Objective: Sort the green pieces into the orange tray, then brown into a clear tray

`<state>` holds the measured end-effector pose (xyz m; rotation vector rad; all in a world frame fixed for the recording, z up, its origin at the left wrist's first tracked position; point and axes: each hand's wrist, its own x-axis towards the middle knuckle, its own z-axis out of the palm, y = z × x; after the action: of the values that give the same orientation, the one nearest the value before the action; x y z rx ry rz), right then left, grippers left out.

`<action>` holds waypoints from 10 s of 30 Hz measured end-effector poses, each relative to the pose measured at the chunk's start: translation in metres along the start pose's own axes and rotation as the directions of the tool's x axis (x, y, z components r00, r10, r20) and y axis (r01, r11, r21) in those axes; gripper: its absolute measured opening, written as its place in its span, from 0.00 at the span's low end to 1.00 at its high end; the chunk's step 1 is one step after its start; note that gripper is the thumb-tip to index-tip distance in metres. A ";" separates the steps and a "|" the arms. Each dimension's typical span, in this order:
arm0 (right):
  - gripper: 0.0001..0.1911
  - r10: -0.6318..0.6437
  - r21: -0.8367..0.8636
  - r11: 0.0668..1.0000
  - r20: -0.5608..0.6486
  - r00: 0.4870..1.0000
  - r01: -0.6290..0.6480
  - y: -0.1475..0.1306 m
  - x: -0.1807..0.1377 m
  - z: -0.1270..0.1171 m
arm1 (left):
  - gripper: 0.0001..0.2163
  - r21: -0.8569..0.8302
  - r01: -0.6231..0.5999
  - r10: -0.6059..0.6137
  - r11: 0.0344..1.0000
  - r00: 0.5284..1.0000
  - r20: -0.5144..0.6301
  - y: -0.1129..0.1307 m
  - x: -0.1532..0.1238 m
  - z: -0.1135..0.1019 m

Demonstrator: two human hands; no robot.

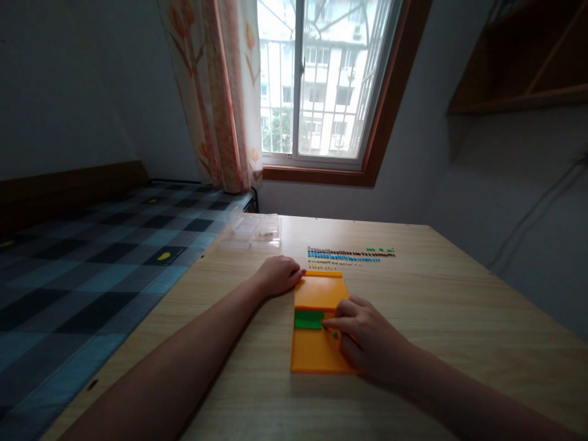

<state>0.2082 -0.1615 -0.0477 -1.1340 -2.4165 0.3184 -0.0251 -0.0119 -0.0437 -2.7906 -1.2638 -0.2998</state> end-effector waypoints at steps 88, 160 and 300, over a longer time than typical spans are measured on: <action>0.04 0.099 -0.035 0.994 -0.094 0.991 -0.102 0.010 0.007 0.003 | 0.19 0.011 -0.017 0.017 1.000 1.000 -0.013 -0.001 0.000 0.002; 0.17 0.023 0.061 0.998 -0.080 0.997 -0.018 0.016 0.002 0.006 | 0.18 0.045 0.013 -0.015 0.999 0.999 0.029 0.001 -0.001 0.001; 0.15 -0.053 0.129 0.990 0.012 0.999 0.051 0.021 0.000 -0.003 | 0.17 0.034 0.015 -0.016 0.999 0.999 0.035 -0.001 -0.001 0.002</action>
<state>0.2235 -0.1481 -0.0536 -1.0142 -2.3967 0.4602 -0.0266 -0.0114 -0.0461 -2.7715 -1.2857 -0.2288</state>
